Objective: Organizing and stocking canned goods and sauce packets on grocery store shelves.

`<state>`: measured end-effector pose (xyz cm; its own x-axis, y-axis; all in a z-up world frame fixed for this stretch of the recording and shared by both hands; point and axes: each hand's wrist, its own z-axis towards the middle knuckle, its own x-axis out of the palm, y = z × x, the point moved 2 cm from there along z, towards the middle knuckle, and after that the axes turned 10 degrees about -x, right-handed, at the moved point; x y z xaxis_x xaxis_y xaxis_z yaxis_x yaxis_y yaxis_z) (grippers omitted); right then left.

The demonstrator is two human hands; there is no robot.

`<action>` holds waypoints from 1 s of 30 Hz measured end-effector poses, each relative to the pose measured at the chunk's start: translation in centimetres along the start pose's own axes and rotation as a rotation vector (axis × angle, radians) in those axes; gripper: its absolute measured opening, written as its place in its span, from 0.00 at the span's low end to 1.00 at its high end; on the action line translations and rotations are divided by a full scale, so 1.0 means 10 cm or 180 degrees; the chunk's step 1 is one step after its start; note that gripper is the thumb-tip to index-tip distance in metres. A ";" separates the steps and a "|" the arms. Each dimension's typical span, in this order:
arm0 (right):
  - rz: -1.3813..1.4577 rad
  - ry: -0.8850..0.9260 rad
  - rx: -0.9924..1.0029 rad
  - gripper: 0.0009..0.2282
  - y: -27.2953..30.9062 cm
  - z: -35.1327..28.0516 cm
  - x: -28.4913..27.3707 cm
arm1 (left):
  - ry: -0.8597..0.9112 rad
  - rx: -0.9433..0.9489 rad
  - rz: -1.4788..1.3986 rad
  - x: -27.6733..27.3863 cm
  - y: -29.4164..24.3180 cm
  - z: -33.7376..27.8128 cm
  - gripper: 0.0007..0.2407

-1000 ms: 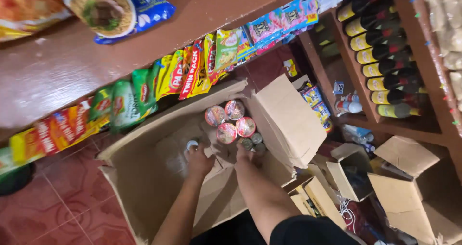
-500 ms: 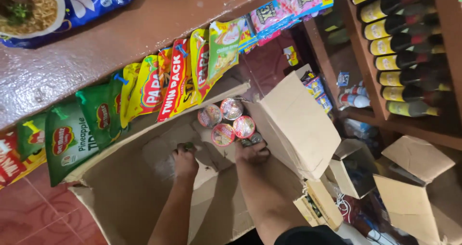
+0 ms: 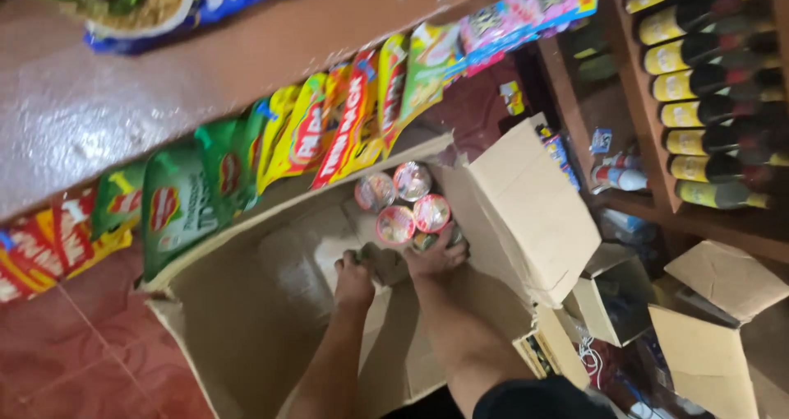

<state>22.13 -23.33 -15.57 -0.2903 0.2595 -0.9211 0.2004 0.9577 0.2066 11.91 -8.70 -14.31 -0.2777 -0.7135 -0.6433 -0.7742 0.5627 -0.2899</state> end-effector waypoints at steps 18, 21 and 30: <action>-0.1896 0.1994 -0.0969 0.55 0.08 -0.08 -0.33 | 0.0073 0.0206 0.0372 0.49 0.40 0.20 0.15; -0.2188 0.2307 -0.1151 0.52 0.21 -0.10 -0.52 | 0.0041 0.0255 0.0064 0.45 0.43 0.10 0.13; -0.2923 0.3289 -0.1628 0.55 0.38 0.28 -0.54 | 0.0315 0.0047 -0.0098 0.09 0.24 0.00 0.17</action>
<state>27.07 -21.46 -10.72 -0.6980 -0.6885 -0.1969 -0.7003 0.7137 -0.0129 9.81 -7.99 -15.59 -0.3095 -0.7678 -0.5610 -0.7749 0.5456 -0.3192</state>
